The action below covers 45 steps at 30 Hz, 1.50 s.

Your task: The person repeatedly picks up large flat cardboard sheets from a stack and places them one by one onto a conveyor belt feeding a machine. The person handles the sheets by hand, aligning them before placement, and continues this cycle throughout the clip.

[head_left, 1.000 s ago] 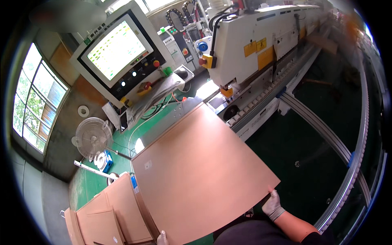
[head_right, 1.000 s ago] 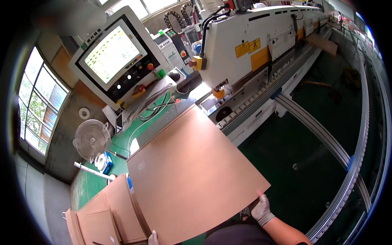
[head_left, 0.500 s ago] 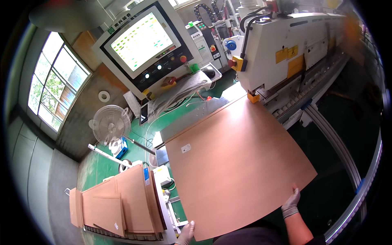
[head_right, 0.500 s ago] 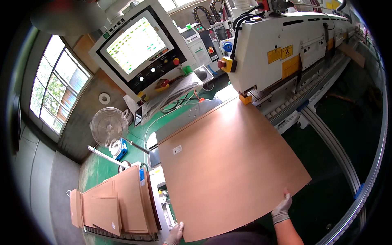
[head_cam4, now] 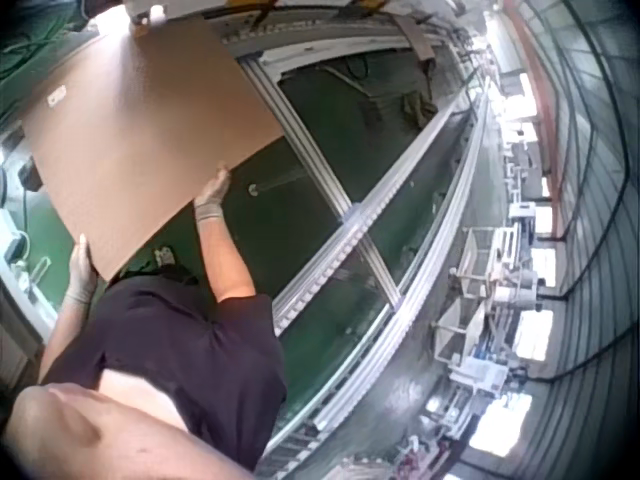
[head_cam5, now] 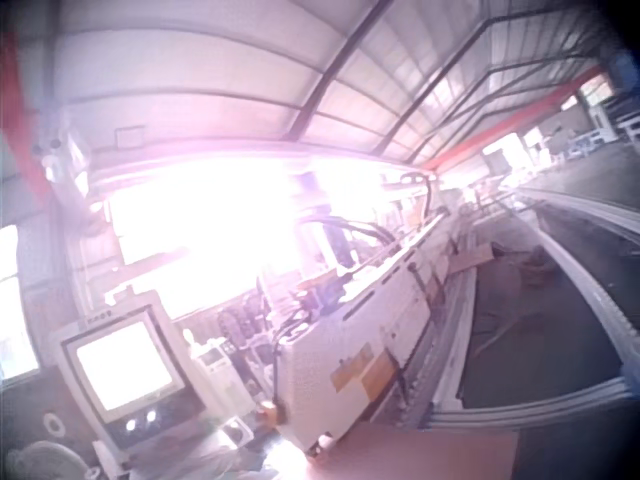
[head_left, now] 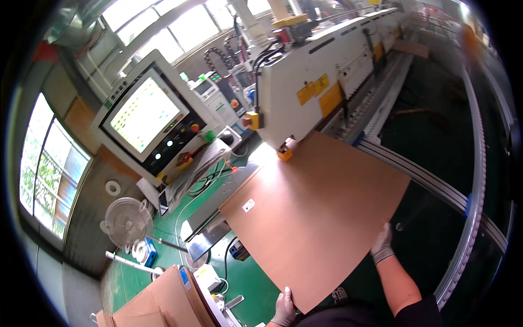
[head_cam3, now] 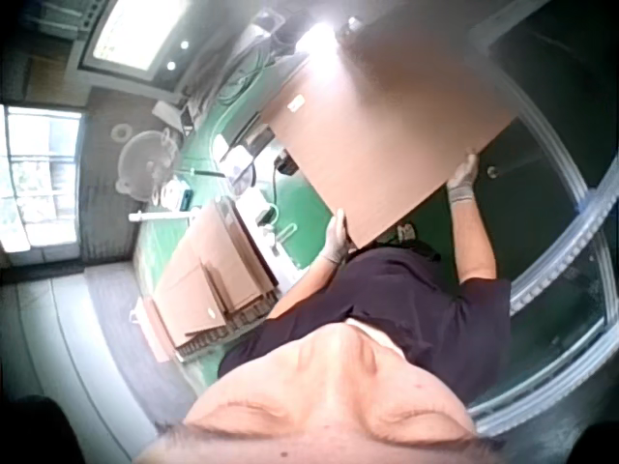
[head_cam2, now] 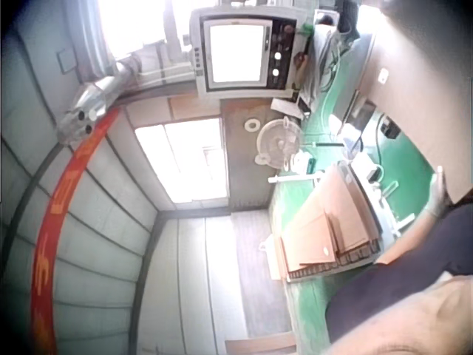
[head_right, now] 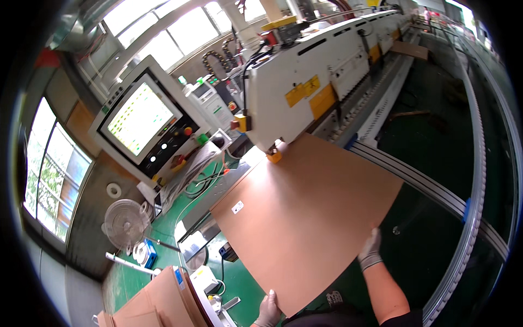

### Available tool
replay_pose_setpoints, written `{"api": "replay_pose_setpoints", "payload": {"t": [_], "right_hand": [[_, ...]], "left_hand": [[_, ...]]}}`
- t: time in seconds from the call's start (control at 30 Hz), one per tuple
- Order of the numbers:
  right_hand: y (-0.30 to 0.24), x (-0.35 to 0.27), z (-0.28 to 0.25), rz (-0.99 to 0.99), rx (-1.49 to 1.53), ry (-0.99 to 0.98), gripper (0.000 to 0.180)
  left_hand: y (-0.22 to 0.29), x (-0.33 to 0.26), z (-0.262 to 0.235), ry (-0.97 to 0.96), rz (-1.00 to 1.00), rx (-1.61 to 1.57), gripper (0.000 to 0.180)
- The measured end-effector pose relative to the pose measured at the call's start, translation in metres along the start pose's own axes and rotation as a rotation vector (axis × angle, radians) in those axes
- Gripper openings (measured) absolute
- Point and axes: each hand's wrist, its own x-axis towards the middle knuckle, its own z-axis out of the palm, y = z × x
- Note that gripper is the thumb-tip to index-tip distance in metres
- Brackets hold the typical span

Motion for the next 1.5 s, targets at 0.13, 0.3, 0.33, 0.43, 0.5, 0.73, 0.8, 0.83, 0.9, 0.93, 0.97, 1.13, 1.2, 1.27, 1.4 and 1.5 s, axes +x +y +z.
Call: {"api": "replay_pose_setpoints", "payload": {"t": [0.13,0.3,0.33,0.43,0.5,0.73,0.8,0.83,0.9,0.93,0.97,1.13,1.2,1.27,1.4,1.5], "right_hand": [[0.082,-0.116,0.023,0.243,-0.014,0.106,0.055],[0.113,-0.147,0.049,0.388,0.041,0.346,0.045],[0.099,-0.136,0.047,0.421,0.106,0.304,0.045],[0.070,-0.113,0.057,0.419,0.106,0.208,0.049],[0.057,-0.092,0.047,0.371,0.127,0.162,0.051],[0.016,-0.032,0.047,0.234,0.089,0.109,0.066],[0.018,-0.031,0.051,0.209,0.040,0.257,0.059],[0.020,-0.037,0.047,0.063,-0.178,0.276,0.056],[0.040,-0.051,0.036,-0.013,-0.290,0.316,0.055],[0.048,-0.049,0.041,0.078,-0.206,0.577,0.049],[0.081,-0.062,0.053,0.174,-0.261,0.536,0.047],[0.234,-0.167,0.134,1.012,-0.245,-0.110,0.042],[0.293,-0.234,0.170,1.332,-0.304,-0.282,0.034],[0.339,-0.299,0.204,1.421,-0.639,-0.343,0.026],[0.416,-0.351,0.199,1.695,-0.689,-0.602,0.030],[0.429,-0.422,0.249,1.488,-1.082,-0.619,0.024]], "left_hand": [[0.010,0.017,0.009,-0.191,0.101,-0.181,0.059],[-0.103,0.043,-0.078,-0.150,0.402,0.729,0.039],[-0.076,0.014,-0.079,-0.246,-0.101,0.733,0.040],[-0.195,-0.011,-0.184,-0.285,-0.158,1.157,0.042],[-0.227,-0.037,-0.225,-0.214,-0.222,1.172,0.045],[-0.271,-0.080,-0.292,0.124,-0.247,0.988,0.061],[-0.260,-0.065,-0.284,0.166,-0.315,0.862,0.057],[-0.244,-0.059,-0.284,-0.015,-0.091,1.010,0.030],[-0.232,-0.053,-0.270,0.109,0.159,0.809,0.029],[-0.189,-0.058,-0.253,0.103,0.138,0.632,0.035],[-0.230,-0.063,-0.267,0.169,0.482,0.850,0.042],[-0.175,-0.098,-0.308,0.396,0.032,0.317,0.050],[-0.223,-0.115,-0.358,0.660,-0.001,0.115,0.041],[-0.247,-0.139,-0.400,0.943,0.027,-0.490,0.036],[-0.265,-0.184,-0.496,1.240,0.192,-1.163,0.035],[-0.276,-0.218,-0.558,1.361,0.142,-1.345,0.041]]}}
